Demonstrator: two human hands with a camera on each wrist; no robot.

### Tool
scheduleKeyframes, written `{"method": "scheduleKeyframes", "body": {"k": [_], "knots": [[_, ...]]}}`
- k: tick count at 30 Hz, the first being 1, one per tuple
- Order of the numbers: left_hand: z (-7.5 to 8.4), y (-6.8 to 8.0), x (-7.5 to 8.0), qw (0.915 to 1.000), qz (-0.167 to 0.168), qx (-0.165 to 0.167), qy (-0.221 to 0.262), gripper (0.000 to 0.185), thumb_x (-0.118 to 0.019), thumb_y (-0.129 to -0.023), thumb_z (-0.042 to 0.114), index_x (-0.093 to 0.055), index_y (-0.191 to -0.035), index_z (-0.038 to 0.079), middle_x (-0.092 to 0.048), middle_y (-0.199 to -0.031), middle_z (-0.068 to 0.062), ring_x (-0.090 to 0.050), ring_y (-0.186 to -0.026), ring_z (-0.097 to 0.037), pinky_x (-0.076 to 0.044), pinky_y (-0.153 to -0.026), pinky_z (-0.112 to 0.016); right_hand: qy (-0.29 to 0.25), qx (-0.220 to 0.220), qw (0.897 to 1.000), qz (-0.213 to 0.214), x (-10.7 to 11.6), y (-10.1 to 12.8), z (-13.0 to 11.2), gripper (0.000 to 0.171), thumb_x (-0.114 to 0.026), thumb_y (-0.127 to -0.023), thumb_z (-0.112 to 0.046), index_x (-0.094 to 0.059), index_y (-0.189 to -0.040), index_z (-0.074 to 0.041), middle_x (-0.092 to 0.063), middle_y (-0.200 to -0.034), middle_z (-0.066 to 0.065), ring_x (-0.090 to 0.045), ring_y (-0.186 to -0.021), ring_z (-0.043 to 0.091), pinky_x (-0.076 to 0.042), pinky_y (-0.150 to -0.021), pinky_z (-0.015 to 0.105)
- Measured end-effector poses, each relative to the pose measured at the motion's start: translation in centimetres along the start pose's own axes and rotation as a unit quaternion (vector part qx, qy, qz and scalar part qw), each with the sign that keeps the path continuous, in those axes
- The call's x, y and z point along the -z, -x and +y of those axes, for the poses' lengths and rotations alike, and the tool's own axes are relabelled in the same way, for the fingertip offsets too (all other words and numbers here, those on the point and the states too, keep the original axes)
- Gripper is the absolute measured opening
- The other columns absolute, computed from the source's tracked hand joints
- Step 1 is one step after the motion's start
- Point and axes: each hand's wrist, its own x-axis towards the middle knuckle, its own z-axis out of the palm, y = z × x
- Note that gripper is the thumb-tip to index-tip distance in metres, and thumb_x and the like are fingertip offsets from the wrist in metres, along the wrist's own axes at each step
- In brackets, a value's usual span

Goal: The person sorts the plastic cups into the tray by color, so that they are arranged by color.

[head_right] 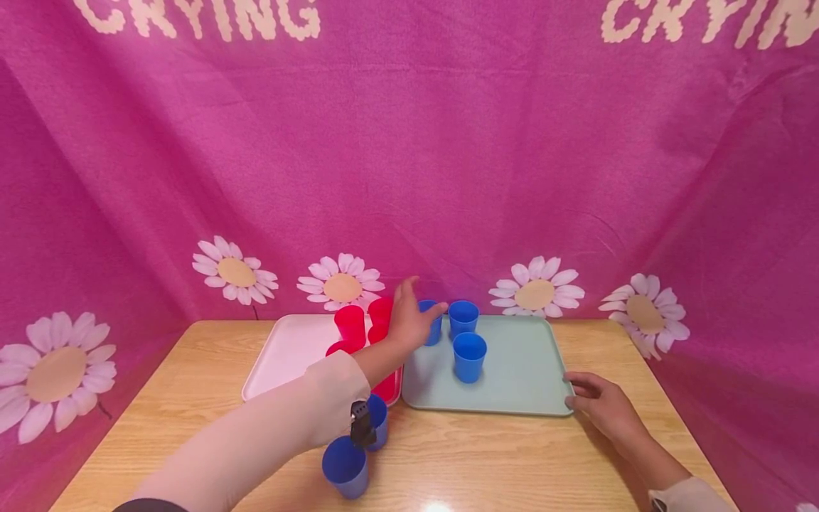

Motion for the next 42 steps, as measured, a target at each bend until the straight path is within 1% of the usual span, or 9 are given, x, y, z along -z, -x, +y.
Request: {"method": "scheduleKeyframes", "body": {"k": [4,10,17,20,25,31,34,38,42], "knots": [[0.3,1.4,1.1,0.9994,-0.03,-0.018,0.004,0.074,-0.073,-0.097,0.021,-0.032,-0.157,0.01,-0.037,-0.158,-0.014,-0.041,-0.145,-0.033,-0.049,-0.109,-0.05,0.005,-0.005,1.0,-0.001,0.1,-0.1,-0.1,0.055,-0.074,-0.095,-0.013,-0.053,-0.14,0.012,-0.058,-0.136,0.03,-0.053,-0.093,-0.011,-0.052,-0.076,0.014],[0.8,3.9,3.1,0.997,-0.068,-0.031,0.022,0.074,-0.074,-0.097,0.025,-0.033,-0.158,0.016,-0.04,-0.157,-0.01,-0.042,-0.145,-0.031,-0.051,-0.107,-0.05,0.01,-0.014,1.0,-0.002,0.2,-0.2,-0.1,0.057,-0.073,-0.096,-0.015,-0.052,-0.142,0.011,-0.057,-0.137,0.031,-0.053,-0.094,-0.011,-0.052,-0.077,0.014],[0.5,6.5,6.2,0.9928,-0.094,-0.051,0.054,0.077,-0.076,-0.095,0.027,-0.033,-0.158,0.017,-0.042,-0.157,-0.008,-0.04,-0.147,-0.032,-0.049,-0.109,-0.051,0.002,-0.018,1.0,-0.011,0.3,-0.1,-0.1,0.057,-0.071,-0.098,-0.013,-0.049,-0.143,0.013,-0.053,-0.141,0.034,-0.054,-0.095,-0.011,-0.053,-0.079,0.013],[0.1,7.6,7.7,0.9902,-0.108,-0.058,0.068,0.078,-0.076,-0.095,0.027,-0.033,-0.158,0.016,-0.041,-0.158,-0.008,-0.037,-0.149,-0.031,-0.043,-0.114,-0.051,0.0,-0.016,1.0,-0.007,0.3,-0.1,-0.1,0.056,-0.072,-0.097,-0.013,-0.05,-0.142,0.013,-0.054,-0.14,0.034,-0.054,-0.095,-0.011,-0.053,-0.079,0.013],[-0.9,9.6,10.0,0.9876,-0.118,-0.06,0.084,0.079,-0.078,-0.093,0.024,-0.034,-0.158,0.018,-0.037,-0.162,-0.006,-0.029,-0.154,-0.034,-0.036,-0.117,-0.056,-0.012,-0.011,1.0,-0.005,0.0,0.0,-0.2,0.056,-0.071,-0.096,-0.009,-0.049,-0.142,0.014,-0.056,-0.138,0.034,-0.056,-0.094,-0.011,-0.053,-0.079,0.014],[-2.9,12.2,12.0,0.9892,-0.117,-0.057,0.068,0.078,-0.081,-0.091,0.024,-0.038,-0.156,0.017,-0.039,-0.16,-0.01,-0.032,-0.151,-0.04,-0.037,-0.115,-0.057,-0.01,-0.013,1.0,-0.004,0.0,0.0,-0.3,0.055,-0.071,-0.096,-0.008,-0.05,-0.141,0.015,-0.054,-0.14,0.035,-0.055,-0.095,-0.012,-0.053,-0.079,0.013],[-3.9,13.4,12.6,0.9897,-0.117,-0.048,0.066,0.079,-0.082,-0.089,0.025,-0.039,-0.154,0.017,-0.04,-0.159,-0.011,-0.033,-0.151,-0.041,-0.036,-0.115,-0.057,-0.009,-0.014,1.0,-0.005,0.0,0.1,-0.3,0.055,-0.071,-0.096,-0.008,-0.05,-0.141,0.014,-0.053,-0.141,0.036,-0.055,-0.095,-0.012,-0.052,-0.079,0.013],[-5.3,14.8,13.3,0.9883,-0.13,-0.024,0.076,0.08,-0.083,-0.088,0.027,-0.038,-0.154,0.02,-0.037,-0.16,-0.009,-0.029,-0.152,-0.041,-0.031,-0.117,-0.06,-0.007,-0.014,1.0,-0.005,0.0,0.1,-0.4,0.054,-0.071,-0.096,-0.008,-0.05,-0.141,0.014,-0.052,-0.142,0.036,-0.055,-0.095,-0.012,-0.052,-0.079,0.012],[-6.7,16.0,13.6,0.9885,-0.132,0.005,0.074,0.087,-0.086,-0.083,0.036,-0.038,-0.155,0.02,-0.037,-0.161,-0.01,-0.028,-0.152,-0.042,-0.028,-0.118,-0.064,-0.01,-0.014,1.0,-0.005,0.0,0.2,-0.4,0.055,-0.071,-0.096,-0.01,-0.05,-0.142,0.014,-0.052,-0.142,0.036,-0.055,-0.095,-0.012,-0.053,-0.079,0.013]]}}
